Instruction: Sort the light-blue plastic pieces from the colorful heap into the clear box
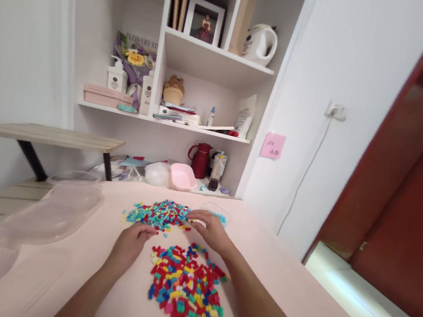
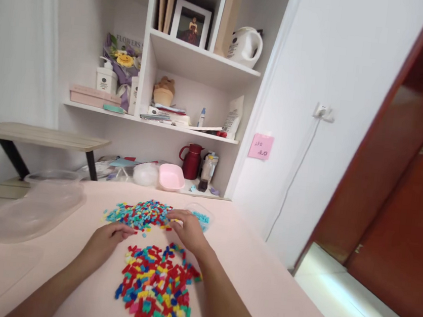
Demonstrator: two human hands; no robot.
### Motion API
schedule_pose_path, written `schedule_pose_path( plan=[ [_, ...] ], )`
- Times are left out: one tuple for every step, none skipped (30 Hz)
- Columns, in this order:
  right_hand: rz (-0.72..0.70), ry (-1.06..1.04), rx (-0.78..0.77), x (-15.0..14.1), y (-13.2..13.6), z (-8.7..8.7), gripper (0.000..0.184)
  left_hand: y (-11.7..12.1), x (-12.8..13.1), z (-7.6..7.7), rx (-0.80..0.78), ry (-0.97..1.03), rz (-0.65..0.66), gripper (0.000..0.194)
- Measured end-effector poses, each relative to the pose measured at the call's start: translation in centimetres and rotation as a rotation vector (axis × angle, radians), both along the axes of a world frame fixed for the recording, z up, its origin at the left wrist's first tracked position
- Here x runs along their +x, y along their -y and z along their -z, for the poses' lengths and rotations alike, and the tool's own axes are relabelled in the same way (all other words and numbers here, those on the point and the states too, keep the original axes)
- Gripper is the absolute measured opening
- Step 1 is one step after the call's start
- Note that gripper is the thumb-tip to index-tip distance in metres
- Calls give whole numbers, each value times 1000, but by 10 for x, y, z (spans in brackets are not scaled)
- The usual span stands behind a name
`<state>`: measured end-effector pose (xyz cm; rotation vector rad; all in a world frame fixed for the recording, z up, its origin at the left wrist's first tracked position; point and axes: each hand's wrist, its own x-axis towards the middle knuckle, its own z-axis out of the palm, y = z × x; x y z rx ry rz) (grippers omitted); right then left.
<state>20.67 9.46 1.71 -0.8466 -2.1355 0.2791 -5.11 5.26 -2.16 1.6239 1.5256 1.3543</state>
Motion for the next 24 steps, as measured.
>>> schedule_pose_path(
  plan=[
    [73,-29,45,7,-2,-4,25,-1,-1,-1,-2,20,-11,24],
    [153,-54,89,14,-4,-8,25,-1,-1,-3,-3,39,-27,23],
    [237,-71,127,22,-5,-10,25,-1,-2,-4,-6,59,-43,24],
    [319,-78,156,29,-7,-12,25,-2,-3,-5,-8,74,-57,25],
    [393,-76,172,35,-8,-13,25,-2,-3,-6,-12,87,-69,26],
    [458,-68,176,41,-9,-12,25,-2,-4,-6,-16,97,-79,28],
    [514,-55,171,46,-10,-11,25,-1,-4,-6,-19,104,-86,28],
    [562,-37,158,49,-11,-10,25,-1,-4,-7,-23,109,-90,29],
    [600,-16,140,52,-11,-8,26,0,-4,-7,-24,111,-94,28],
    [627,3,123,53,-12,-7,26,1,-4,-7,-26,111,-94,28],
    [642,17,109,54,-12,-5,27,1,-3,-7,-26,110,-96,28],
    [644,21,103,54,-12,-5,28,2,-3,-8,-26,108,-98,28],
    [634,15,105,52,-11,-4,29,4,-2,-9,-26,106,-99,27],
    [613,-1,115,50,-11,-4,30,5,-1,-10,-25,104,-101,27],
    [581,-24,130,46,-9,-5,31,6,0,-11,-23,100,-103,26],
    [534,-47,143,41,-7,-5,31,8,0,-13,-21,96,-104,26],
    [470,-65,150,34,-5,-5,31,9,1,-14,-22,90,-105,25],
    [394,-75,148,27,-2,-5,31,11,2,-15,-18,83,-105,26],
    [310,-74,137,18,1,-4,31,12,3,-16,-16,75,-104,27],
    [220,-60,120,9,5,-3,32,13,3,-16,-15,67,-107,28],
    [131,-34,102,0,8,-1,33,13,3,-17,-17,61,-116,28],
    [50,0,87,-9,12,1,34,14,3,-17,-19,54,-128,29],
    [-17,38,79,-17,15,3,35,14,3,-17,-18,49,-148,29],
    [-66,77,76,-24,17,5,36,14,1,-16,-16,47,-174,30]
  ],
)
